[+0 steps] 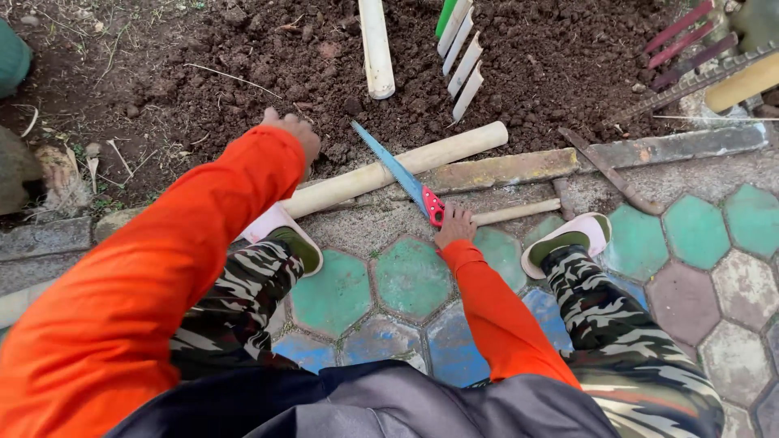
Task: Sawing a bamboo pole into sections in an outdoor garden area.
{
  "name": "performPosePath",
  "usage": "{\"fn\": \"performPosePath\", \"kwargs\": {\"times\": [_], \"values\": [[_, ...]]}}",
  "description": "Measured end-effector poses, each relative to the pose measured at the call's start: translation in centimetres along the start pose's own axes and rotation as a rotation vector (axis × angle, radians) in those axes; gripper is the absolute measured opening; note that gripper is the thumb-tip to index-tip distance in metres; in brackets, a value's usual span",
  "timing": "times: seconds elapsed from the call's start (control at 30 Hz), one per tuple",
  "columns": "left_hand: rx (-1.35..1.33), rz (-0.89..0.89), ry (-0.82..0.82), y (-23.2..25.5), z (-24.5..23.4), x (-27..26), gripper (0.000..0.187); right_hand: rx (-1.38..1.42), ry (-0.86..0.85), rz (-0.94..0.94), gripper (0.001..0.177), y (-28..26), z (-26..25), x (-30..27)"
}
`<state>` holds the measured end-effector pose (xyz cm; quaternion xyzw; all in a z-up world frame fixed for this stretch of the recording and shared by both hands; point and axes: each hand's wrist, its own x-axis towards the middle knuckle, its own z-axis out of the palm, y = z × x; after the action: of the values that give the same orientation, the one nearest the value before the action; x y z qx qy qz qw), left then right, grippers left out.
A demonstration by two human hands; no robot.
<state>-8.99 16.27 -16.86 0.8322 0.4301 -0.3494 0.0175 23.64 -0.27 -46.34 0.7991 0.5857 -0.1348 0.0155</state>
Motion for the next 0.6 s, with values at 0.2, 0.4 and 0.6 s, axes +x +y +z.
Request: {"fn": "performPosePath", "kwargs": {"times": [0.2, 0.4, 0.6], "values": [[-0.29, -0.243, 0.212, 1.4, 8.3, 14.8, 0.051, 0.037, 0.075, 0.061, 0.063, 1.1, 2.2, 1.1], [-0.475, -0.471, 0.306, 9.8, 23.4, 15.4, 0.056, 0.427, 0.025, 0.018, 0.046, 0.9, -0.4, -4.2], [-0.66, -0.457, 0.517, 11.4, 28.1, 13.2, 0.08, 0.777, 0.313, -0.224, 0.051, -3.6, -1.3, -8.2]]}}
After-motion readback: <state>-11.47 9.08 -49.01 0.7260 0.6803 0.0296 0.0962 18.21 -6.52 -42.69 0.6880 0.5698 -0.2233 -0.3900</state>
